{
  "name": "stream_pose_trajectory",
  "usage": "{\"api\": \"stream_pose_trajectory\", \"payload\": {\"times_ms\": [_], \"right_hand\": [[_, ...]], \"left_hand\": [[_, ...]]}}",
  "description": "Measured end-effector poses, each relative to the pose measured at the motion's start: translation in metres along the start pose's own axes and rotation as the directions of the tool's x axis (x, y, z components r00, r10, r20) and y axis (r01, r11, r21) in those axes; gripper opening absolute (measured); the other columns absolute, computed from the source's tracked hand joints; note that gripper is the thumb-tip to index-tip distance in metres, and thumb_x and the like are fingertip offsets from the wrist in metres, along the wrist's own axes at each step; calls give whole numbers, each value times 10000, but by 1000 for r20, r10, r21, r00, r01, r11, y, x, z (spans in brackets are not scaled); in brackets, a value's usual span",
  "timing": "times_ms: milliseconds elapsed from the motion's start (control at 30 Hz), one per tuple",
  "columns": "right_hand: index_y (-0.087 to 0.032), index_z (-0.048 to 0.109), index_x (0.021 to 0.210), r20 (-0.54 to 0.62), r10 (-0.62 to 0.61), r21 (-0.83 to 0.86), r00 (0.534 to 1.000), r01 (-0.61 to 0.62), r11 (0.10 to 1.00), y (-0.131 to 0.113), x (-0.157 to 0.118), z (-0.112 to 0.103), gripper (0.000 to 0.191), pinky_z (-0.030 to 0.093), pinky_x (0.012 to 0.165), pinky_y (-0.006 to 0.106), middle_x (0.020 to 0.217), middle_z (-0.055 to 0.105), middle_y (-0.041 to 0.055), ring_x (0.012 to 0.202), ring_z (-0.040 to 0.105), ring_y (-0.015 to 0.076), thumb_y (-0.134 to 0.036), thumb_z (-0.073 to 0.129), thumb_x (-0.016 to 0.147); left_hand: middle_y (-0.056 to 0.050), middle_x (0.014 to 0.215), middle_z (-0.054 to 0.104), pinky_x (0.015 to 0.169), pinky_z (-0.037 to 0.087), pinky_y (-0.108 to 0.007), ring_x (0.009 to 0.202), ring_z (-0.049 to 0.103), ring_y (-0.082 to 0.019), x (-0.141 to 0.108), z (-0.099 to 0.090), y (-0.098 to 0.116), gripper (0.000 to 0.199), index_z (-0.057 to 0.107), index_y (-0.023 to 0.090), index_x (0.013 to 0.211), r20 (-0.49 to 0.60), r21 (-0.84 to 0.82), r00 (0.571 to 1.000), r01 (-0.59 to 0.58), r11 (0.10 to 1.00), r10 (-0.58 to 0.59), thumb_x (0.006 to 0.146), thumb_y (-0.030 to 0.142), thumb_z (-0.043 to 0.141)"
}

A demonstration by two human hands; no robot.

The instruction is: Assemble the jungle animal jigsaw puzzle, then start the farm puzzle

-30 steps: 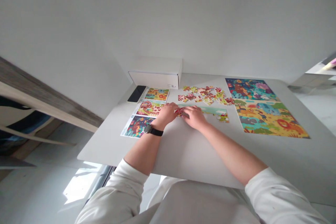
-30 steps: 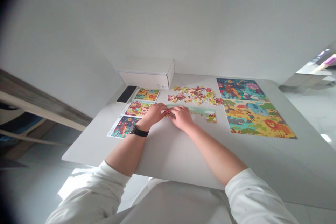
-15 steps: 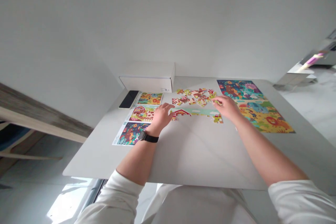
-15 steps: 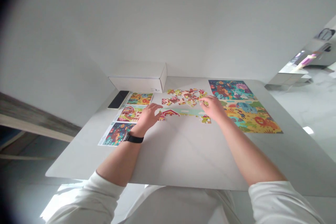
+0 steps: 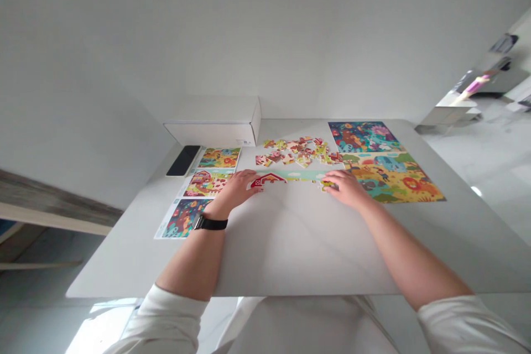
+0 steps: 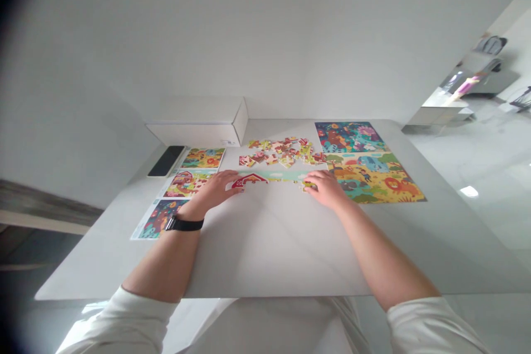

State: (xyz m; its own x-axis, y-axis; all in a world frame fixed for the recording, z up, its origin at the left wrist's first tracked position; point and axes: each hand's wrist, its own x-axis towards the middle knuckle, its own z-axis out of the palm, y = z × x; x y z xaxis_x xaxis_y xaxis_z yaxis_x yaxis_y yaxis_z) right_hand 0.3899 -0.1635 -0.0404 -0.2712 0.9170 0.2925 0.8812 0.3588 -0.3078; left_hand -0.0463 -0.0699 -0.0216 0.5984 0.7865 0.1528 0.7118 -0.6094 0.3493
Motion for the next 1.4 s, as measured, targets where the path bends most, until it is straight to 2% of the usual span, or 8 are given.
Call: {"api": "stream_pose_trajectory", "payload": {"times_ms": [533, 667, 767, 833, 933, 1100, 1233, 1400], "right_hand": [[-301, 851, 1223, -65, 43, 64, 997, -39, 997, 2, 0, 2, 256, 565, 1163, 516, 1327, 808, 88, 1254, 737, 311, -273, 708, 1012], [-296, 849, 1199, -144, 45, 109, 989, -29, 994, -2, 3, 2, 243, 580, 1130, 504, 1265, 817, 88, 1216, 743, 301, -269, 678, 1028], [-281, 851, 1151, -185, 51, 126, 981, -28, 992, -4, 4, 3, 227, 595, 1084, 491, 1182, 826, 89, 1141, 757, 294, -250, 663, 1026], [-273, 850, 1131, -196, 56, 128, 979, -31, 991, -5, 5, 4, 220, 599, 1054, 479, 1144, 829, 91, 1104, 760, 294, -247, 658, 1027], [-268, 850, 1105, -197, 62, 135, 978, -36, 990, -7, 5, 2, 214, 603, 1011, 459, 1101, 836, 89, 1056, 765, 288, -254, 648, 1036], [-272, 852, 1040, -193, 108, 148, 975, -80, 986, -12, 5, -1, 212, 604, 985, 422, 1064, 849, 73, 1022, 773, 270, -243, 643, 1024], [-260, 844, 1002, -213, 199, 110, 957, -179, 978, -13, 5, -4, 225, 605, 980, 399, 1058, 850, 80, 1026, 774, 267, -228, 622, 1021], [-245, 843, 1190, -219, 301, -1, 928, -309, 951, -4, 7, -17, 290, 578, 1099, 486, 1192, 834, 123, 1157, 754, 326, -232, 612, 1015]], "left_hand": [[-139, 1494, 724, 1239, 524, -553, 1395, 666, -341, 4, 7, 9, 381, 789, 259, 1366, -109, -29, 994, 30, 999, -33, 1024, 400, 699], [-127, 1319, 772, 1163, 570, -499, 1269, 716, -299, 4, 4, 18, 289, 799, 231, 1257, -246, -78, 969, 13, 997, -31, 1065, 339, 611], [-92, 1157, 783, 978, 616, -371, 1043, 754, -226, 2, 2, 36, 263, 795, 224, 1196, -268, -156, 963, -15, 988, -28, 1086, 326, 578], [-73, 1102, 784, 851, 603, -312, 894, 739, -183, -1, 2, 51, 262, 793, 226, 1202, -237, -204, 971, -44, 978, -5, 1094, 324, 574], [-64, 1125, 809, 818, 588, -302, 858, 738, -172, -5, 4, 75, 260, 791, 249, 1246, -96, -230, 985, -165, 959, 146, 1085, 288, 591], [-61, 1212, 813, 886, 586, -306, 1037, 781, -213, -10, 8, 99, 242, 811, 274, 1233, 174, -215, 917, -321, 922, 360, 1083, 330, 630], [-63, 1220, 810, 896, 597, -315, 1051, 788, -226, -11, 9, 101, 263, 810, 284, 1241, 197, -180, 911, -330, 927, 362, 1105, 345, 594], [-70, 1216, 812, 941, 618, -348, 1068, 787, -238, -11, 9, 96, 306, 817, 302, 1252, 167, -141, 920, -333, 932, 354, 1110, 325, 547]]}}
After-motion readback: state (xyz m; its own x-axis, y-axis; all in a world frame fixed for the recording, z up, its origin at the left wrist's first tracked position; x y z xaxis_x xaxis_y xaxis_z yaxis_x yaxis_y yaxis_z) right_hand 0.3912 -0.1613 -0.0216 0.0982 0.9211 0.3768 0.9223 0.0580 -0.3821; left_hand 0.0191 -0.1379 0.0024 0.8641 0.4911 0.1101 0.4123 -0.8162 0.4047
